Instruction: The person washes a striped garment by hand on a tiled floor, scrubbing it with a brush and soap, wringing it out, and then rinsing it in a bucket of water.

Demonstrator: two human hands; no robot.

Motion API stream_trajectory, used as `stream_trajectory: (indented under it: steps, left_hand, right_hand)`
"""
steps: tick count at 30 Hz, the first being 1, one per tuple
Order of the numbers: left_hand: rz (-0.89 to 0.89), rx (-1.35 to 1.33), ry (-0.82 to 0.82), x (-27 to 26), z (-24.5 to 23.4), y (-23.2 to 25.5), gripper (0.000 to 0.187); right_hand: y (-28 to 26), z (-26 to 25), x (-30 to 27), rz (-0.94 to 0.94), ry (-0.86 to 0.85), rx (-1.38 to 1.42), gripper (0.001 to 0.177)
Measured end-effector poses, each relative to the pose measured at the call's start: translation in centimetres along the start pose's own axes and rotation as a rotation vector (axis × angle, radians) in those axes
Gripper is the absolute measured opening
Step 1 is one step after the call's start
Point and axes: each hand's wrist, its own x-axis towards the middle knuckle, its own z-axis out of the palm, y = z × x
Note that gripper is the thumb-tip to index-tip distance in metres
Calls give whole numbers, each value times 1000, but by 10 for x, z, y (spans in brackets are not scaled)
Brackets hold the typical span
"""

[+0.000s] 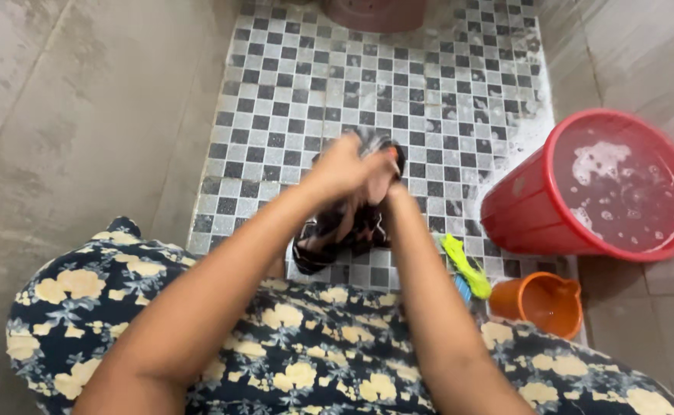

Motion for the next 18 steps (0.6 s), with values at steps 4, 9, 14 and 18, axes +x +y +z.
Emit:
stream_trajectory:
  steps: [4,9,14,18]
  left_hand:
    - [-140,-328,140,7,-39,3,47]
    - [11,-635,153,11,-48,1,37]
    - [-327,-830,407,19,-105,-17,24]
    - [-95,-549,335,27,-111,-50,22]
  right_hand:
    - [28,80,-40,-106,377,-1688,37]
    - [106,152,-59,-545,234,-1481,32]
    - [110,240,-144,-832,219,-1715,24]
    - [108,273,-163,-1377,70,-2147,26]
